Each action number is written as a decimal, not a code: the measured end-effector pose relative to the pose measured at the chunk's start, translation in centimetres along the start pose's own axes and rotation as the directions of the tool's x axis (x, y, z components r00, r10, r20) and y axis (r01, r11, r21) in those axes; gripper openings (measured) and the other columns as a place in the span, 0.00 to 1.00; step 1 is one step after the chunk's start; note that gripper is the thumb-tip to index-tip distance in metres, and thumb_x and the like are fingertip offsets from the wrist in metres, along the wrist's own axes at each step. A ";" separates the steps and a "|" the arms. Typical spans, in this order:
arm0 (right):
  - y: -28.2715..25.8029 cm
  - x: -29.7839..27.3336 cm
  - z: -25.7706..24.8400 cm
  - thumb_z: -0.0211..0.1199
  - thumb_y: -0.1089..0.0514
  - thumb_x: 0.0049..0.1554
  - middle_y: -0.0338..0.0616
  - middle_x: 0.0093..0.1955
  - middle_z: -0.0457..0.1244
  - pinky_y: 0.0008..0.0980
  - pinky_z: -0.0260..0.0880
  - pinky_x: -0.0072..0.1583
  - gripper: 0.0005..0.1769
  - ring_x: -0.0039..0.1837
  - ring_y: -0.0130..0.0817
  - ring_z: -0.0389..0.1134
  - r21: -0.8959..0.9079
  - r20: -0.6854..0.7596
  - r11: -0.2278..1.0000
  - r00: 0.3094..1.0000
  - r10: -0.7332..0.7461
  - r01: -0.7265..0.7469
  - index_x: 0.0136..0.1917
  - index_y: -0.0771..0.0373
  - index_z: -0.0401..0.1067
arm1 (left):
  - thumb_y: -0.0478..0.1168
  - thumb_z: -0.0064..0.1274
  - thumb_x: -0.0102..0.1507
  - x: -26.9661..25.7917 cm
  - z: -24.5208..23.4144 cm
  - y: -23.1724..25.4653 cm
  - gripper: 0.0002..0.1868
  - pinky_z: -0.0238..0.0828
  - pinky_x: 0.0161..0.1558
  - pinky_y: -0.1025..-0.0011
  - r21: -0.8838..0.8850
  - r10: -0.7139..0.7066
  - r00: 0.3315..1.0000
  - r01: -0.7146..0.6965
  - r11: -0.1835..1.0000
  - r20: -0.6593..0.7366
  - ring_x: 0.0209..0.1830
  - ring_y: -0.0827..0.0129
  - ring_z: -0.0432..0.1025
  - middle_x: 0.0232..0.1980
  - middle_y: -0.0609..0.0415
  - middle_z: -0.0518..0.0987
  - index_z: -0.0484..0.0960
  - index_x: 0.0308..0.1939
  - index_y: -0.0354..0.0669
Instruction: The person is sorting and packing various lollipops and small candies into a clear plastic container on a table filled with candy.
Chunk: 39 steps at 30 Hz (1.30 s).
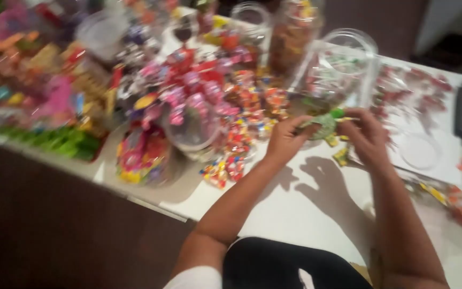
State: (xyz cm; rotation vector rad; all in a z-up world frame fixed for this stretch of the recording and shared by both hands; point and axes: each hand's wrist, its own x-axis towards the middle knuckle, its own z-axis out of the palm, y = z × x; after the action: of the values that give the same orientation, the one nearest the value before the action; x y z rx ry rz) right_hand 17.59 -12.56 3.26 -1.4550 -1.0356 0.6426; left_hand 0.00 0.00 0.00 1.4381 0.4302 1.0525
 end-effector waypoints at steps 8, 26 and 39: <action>-7.4 -1.1 1.7 0.51 0.62 0.73 0.44 0.57 0.66 0.25 0.73 0.59 0.08 0.53 0.31 0.71 -0.030 -0.039 0.999 0.998 -0.046 0.045 0.62 0.65 0.68 | 0.50 0.45 0.72 -4.5 -6.5 9.6 0.24 0.81 0.42 0.63 0.563 -0.090 0.965 -0.067 0.824 0.247 0.37 0.63 0.81 0.63 0.51 0.81 0.64 0.73 0.66; -14.0 -4.8 1.7 0.47 0.62 0.70 0.45 0.56 0.65 0.23 0.74 0.57 0.12 0.53 0.30 0.72 -0.007 0.135 0.926 0.918 -0.373 0.378 0.63 0.66 0.68 | 0.30 0.52 0.72 -12.6 -21.3 23.3 0.12 0.74 0.59 0.61 0.988 0.553 0.825 0.041 0.151 -0.119 0.53 0.53 0.79 0.55 0.43 0.83 0.81 0.59 0.32; -17.0 -5.4 4.5 0.61 0.63 0.62 0.43 0.53 0.69 0.29 0.76 0.57 0.08 0.57 0.36 0.70 -0.426 -0.059 0.852 0.930 -0.362 0.305 0.56 0.64 0.74 | 0.46 0.49 0.68 -8.1 -35.3 15.0 0.26 0.76 0.52 0.53 0.956 0.400 0.896 -0.263 0.129 0.193 0.52 0.40 0.79 0.56 0.34 0.84 0.84 0.61 0.28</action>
State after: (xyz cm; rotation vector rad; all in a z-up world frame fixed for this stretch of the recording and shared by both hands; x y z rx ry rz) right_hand 7.31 -16.31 18.07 -1.5964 -1.3305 0.0659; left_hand -37.04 11.56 5.61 2.7793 1.0279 1.2742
